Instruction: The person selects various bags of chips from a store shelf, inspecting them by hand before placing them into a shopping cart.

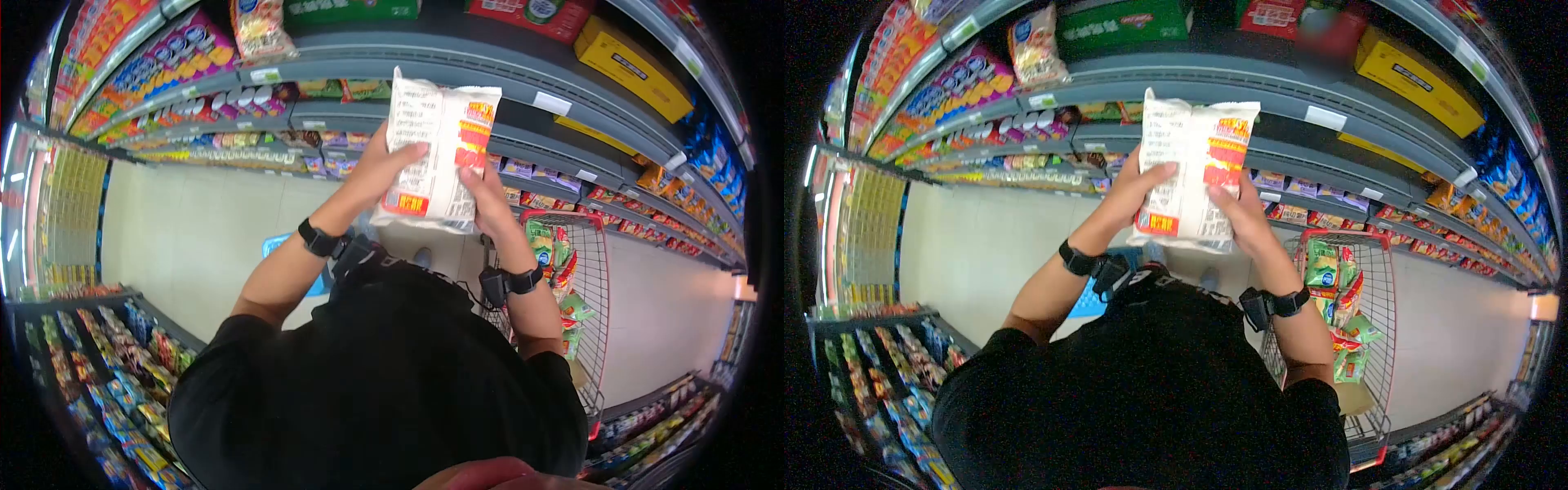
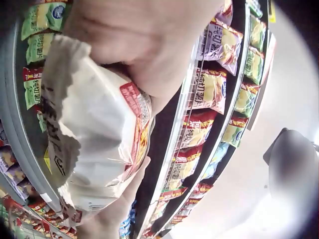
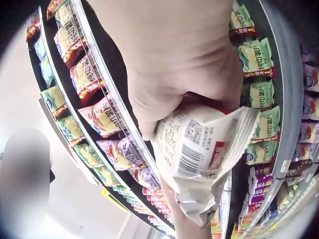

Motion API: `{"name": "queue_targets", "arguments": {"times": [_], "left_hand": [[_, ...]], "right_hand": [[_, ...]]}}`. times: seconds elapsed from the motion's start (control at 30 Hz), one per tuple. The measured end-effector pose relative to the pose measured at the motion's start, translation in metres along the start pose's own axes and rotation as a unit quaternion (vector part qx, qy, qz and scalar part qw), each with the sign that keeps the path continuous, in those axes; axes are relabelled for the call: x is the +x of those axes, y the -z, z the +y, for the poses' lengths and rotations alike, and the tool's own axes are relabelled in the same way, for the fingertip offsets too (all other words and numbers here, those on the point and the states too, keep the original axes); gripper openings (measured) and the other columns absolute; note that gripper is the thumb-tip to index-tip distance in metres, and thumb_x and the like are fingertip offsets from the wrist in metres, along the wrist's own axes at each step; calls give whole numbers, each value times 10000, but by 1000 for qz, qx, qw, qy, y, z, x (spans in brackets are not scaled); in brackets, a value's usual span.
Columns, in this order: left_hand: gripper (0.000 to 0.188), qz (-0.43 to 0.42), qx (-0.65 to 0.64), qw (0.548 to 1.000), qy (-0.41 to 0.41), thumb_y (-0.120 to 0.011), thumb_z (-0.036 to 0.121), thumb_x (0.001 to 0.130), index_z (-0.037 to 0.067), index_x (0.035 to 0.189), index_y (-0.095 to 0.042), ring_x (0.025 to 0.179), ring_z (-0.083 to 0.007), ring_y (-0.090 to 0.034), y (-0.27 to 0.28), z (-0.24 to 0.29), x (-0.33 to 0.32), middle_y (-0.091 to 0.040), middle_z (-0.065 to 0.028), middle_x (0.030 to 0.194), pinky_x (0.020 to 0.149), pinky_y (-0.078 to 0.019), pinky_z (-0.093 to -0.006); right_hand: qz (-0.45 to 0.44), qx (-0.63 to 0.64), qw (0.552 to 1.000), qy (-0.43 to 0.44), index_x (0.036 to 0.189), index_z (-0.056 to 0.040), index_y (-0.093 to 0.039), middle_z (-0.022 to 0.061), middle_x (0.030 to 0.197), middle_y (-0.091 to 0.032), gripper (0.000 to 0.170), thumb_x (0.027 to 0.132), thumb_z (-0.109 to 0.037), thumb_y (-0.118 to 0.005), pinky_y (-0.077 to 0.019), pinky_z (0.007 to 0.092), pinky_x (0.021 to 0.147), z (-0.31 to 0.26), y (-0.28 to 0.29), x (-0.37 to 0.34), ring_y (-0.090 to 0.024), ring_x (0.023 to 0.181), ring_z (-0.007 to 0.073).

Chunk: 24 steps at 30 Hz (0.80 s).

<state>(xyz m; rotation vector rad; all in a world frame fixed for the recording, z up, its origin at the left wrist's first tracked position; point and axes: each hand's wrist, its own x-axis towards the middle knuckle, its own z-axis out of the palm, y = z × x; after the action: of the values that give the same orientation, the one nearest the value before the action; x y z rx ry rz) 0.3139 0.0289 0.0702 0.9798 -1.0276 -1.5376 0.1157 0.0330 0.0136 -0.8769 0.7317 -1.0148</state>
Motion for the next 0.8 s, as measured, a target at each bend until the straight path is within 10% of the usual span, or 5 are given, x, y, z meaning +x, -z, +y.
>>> {"name": "queue_targets", "arguments": {"times": [0.6, 0.8], "left_hand": [[501, 43, -97, 994, 33, -625, 198, 901, -33, 1292, -415, 1028, -193, -617, 44, 2, -7, -588, -145, 1194, 867, -514, -304], [718, 160, 227, 950, -144, -732, 159, 798, 53, 1382, -328, 1143, -235, -515, 78, -20, 0, -447, -166, 1322, 898, -467, -333]], "right_hand": [[-21, 120, 984, -129, 1300, 18, -440, 145, 1221, -574, 501, 922, -272, -594, -486, 335, 914, -6, -44, 35, -594, 1076, 208], [72, -9, 997, 18, 1310, 7, -406, 123, 1212, -570, 522, 872, -122, -658, -482, 316, 912, 6, -48, 56, -586, 1064, 193]]}}
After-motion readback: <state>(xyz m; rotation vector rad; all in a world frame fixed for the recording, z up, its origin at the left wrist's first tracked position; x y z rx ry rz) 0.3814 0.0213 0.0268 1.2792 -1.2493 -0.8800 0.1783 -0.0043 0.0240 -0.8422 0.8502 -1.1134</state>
